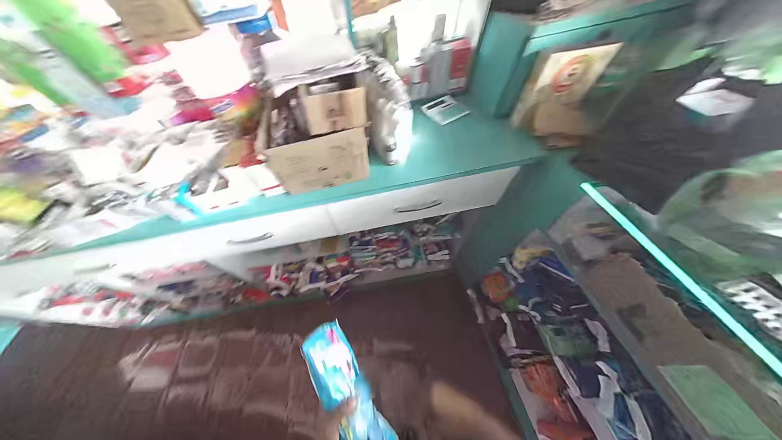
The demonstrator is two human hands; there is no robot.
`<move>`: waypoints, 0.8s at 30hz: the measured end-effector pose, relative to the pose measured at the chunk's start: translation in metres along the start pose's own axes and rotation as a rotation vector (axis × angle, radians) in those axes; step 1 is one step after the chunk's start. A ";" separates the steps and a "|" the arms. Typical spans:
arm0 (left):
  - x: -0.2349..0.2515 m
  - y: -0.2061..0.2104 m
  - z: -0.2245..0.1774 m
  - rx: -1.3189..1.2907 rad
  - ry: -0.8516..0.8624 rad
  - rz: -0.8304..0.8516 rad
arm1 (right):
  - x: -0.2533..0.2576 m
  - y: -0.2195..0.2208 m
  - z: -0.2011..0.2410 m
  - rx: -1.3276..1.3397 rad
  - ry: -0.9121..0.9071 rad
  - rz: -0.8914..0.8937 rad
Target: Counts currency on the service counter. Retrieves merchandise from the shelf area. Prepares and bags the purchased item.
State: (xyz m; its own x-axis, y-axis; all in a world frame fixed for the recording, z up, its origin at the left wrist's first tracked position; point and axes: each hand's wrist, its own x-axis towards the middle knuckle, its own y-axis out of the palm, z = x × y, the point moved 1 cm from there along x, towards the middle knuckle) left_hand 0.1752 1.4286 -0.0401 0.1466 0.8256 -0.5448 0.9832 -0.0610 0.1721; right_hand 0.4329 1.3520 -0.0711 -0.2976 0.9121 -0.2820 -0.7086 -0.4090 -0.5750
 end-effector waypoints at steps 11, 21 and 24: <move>-0.007 0.039 -0.126 -0.755 0.475 0.652 | 0.223 -0.344 -0.064 -0.544 0.261 -0.332; -0.016 0.076 -0.127 -0.575 0.648 0.151 | 0.239 -0.335 -0.101 -0.538 0.289 -0.177; -0.012 0.077 -0.128 -0.510 0.655 -0.008 | 0.221 -0.323 -0.104 -0.482 0.326 -0.147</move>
State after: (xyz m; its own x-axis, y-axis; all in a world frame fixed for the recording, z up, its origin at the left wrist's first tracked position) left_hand 0.2352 1.4860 0.0843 -0.1084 0.9940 0.0134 0.7907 0.0780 0.6073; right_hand 0.6620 1.6827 -0.0278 0.0468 0.9354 -0.3505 -0.3348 -0.3159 -0.8878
